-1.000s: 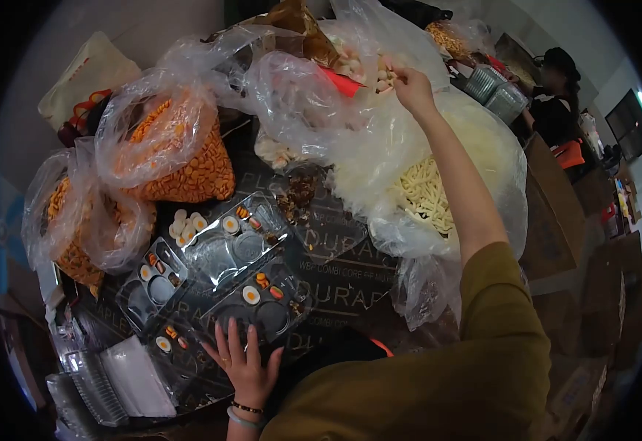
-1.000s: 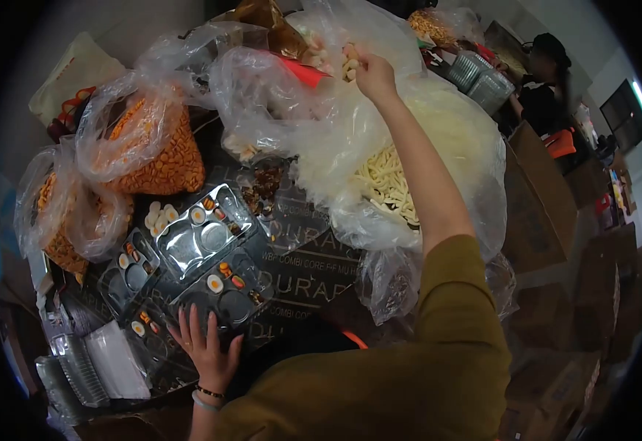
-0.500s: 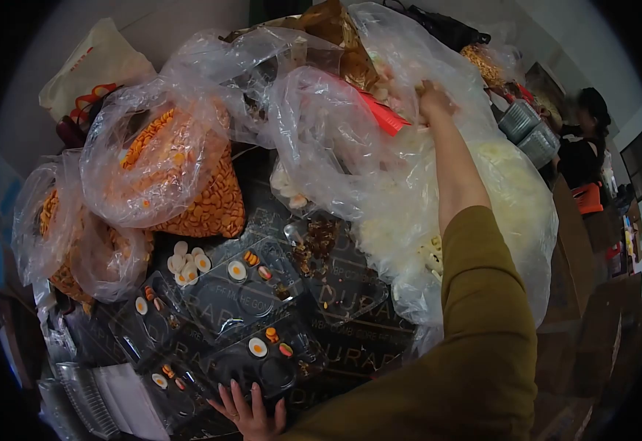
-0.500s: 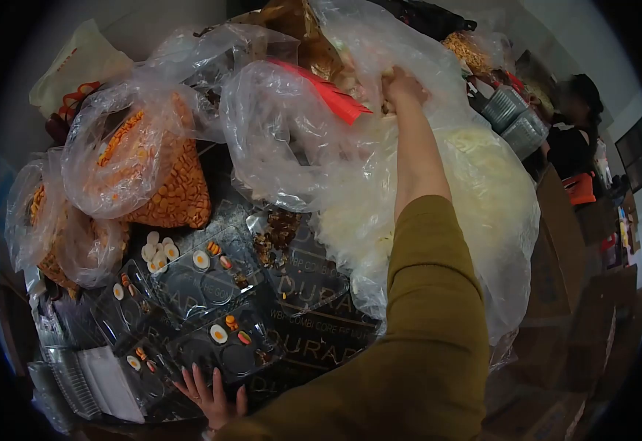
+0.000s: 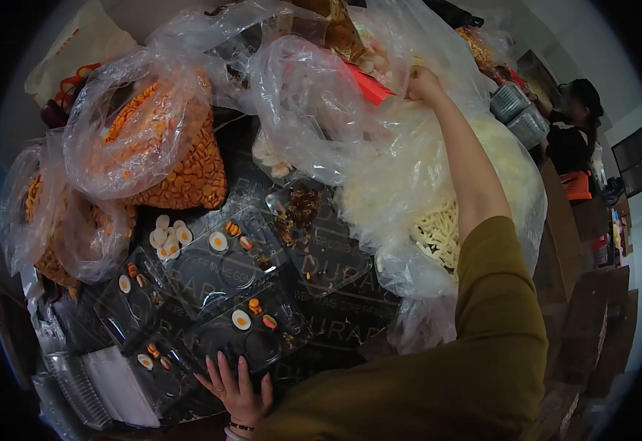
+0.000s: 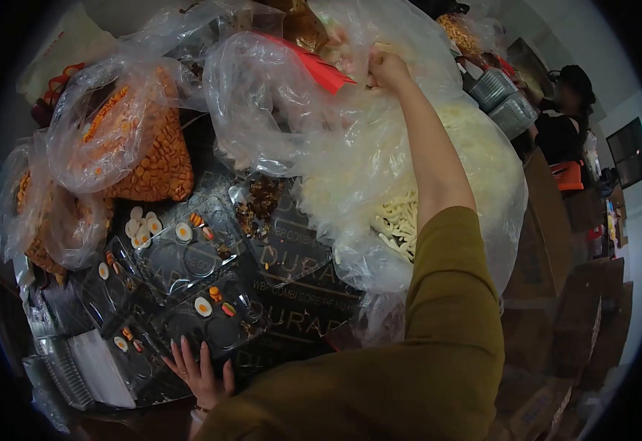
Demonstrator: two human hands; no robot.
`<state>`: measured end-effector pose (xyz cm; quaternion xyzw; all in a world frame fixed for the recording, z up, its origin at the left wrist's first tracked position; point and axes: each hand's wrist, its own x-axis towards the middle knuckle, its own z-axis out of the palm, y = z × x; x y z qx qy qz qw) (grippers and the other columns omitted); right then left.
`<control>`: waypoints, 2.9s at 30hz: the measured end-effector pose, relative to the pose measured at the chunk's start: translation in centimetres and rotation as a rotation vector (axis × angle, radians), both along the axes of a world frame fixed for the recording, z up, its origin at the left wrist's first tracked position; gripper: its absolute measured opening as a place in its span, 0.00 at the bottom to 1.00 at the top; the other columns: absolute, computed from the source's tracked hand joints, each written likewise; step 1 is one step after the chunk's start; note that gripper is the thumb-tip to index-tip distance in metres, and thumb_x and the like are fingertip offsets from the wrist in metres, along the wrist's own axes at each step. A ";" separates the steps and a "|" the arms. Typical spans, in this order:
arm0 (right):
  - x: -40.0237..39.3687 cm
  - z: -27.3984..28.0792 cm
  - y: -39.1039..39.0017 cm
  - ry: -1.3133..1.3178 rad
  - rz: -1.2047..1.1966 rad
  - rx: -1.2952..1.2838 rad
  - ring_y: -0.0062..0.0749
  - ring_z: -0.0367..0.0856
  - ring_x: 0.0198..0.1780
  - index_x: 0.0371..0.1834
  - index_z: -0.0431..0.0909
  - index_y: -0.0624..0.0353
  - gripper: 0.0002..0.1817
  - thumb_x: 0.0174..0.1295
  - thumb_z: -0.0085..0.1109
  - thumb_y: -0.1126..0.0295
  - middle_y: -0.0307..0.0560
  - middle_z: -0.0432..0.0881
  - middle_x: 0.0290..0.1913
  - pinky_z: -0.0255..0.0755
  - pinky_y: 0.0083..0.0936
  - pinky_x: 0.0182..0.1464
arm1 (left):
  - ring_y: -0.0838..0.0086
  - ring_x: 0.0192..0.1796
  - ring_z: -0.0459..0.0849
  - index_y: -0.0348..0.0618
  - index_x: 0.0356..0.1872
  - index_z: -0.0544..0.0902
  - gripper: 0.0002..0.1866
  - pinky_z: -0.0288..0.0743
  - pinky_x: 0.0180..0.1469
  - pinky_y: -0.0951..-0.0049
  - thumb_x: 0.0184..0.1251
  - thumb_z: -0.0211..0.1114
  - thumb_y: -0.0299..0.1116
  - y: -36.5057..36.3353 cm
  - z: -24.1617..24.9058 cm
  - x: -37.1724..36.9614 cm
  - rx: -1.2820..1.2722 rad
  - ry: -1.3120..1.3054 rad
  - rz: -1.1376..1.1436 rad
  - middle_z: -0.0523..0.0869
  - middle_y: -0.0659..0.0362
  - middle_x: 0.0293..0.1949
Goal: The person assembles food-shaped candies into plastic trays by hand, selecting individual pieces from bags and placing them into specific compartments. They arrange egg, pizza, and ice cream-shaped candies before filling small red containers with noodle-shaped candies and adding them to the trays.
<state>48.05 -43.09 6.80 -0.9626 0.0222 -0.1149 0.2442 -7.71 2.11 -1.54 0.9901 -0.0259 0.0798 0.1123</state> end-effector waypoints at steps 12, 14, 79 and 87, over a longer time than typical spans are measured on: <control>0.1 -2.8 2.3 0.160 0.159 -0.667 0.55 0.80 0.53 0.64 0.67 0.62 0.32 0.57 0.59 0.61 0.66 0.74 0.59 0.75 0.38 0.53 | 0.41 0.73 0.55 0.41 0.58 0.75 0.28 0.36 0.71 0.33 0.59 0.65 0.44 -0.1 0.0 -0.2 -0.051 -0.061 -0.019 0.64 0.42 0.69; 0.2 -2.7 1.3 0.027 0.127 -0.573 0.54 0.80 0.51 0.64 0.67 0.65 0.31 0.59 0.58 0.62 0.67 0.75 0.57 0.75 0.38 0.53 | 0.42 0.73 0.55 0.41 0.58 0.75 0.28 0.35 0.71 0.33 0.59 0.66 0.44 -0.1 -0.1 -0.2 -0.061 -0.096 -0.016 0.64 0.42 0.69; -33.7 -1.5 27.3 -0.252 0.732 -0.160 0.49 0.82 0.47 0.53 0.77 0.54 0.18 0.62 0.60 0.59 0.48 0.77 0.55 0.78 0.38 0.45 | 0.56 0.53 0.78 0.38 0.40 0.82 0.12 0.73 0.53 0.62 0.54 0.71 0.25 5.8 2.7 1.0 -0.422 -0.376 0.066 0.80 0.50 0.51; -25.7 -5.2 28.6 -0.399 0.917 -0.353 0.49 0.81 0.40 0.42 0.80 0.53 0.09 0.63 0.55 0.65 0.46 0.80 0.41 0.76 0.41 0.40 | 0.54 0.64 0.72 0.41 0.47 0.82 0.17 0.59 0.66 0.51 0.55 0.71 0.30 8.5 1.2 -2.3 -0.189 -0.447 0.262 0.77 0.50 0.58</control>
